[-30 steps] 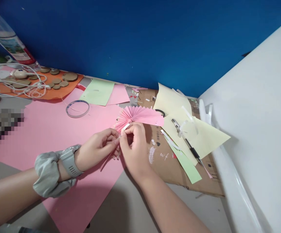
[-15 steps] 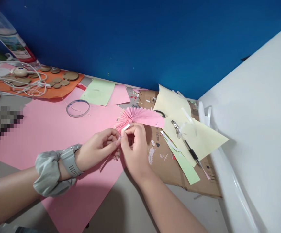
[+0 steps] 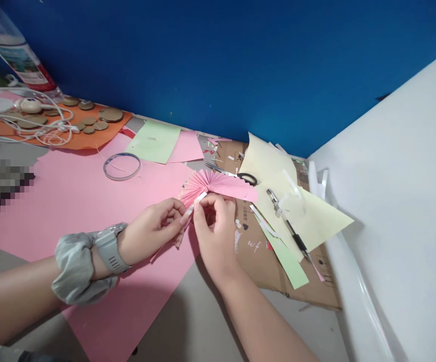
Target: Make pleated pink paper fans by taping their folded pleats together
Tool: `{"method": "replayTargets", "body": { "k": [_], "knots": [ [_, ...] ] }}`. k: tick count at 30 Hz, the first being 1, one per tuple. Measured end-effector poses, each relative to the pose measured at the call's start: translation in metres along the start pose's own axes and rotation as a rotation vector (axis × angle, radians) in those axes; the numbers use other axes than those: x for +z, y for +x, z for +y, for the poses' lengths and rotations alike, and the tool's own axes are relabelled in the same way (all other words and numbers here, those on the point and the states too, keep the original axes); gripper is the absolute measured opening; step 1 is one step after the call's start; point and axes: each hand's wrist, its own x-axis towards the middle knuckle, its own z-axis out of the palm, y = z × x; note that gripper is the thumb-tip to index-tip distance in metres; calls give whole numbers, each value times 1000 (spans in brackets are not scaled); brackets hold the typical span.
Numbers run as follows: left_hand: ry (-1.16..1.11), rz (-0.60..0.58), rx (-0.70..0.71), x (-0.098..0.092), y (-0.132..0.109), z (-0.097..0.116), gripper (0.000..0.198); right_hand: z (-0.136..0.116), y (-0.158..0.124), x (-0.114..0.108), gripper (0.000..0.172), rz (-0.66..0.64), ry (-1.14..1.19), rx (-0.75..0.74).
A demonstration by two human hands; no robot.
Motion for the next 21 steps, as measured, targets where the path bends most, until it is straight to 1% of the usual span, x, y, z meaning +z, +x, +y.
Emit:
{"method": "replayTargets", "body": {
  "k": [7, 13, 21],
  "knots": [
    [-3, -15, 10, 0, 1, 1, 19, 2, 1, 1, 9, -25, 33, -24],
    [-15, -15, 8, 1, 0, 1, 19, 0, 2, 2, 8, -15, 67, -8],
    [-31, -22, 6, 1, 0, 2, 18, 2, 2, 2, 8, -45, 126, 20]
  ]
}}
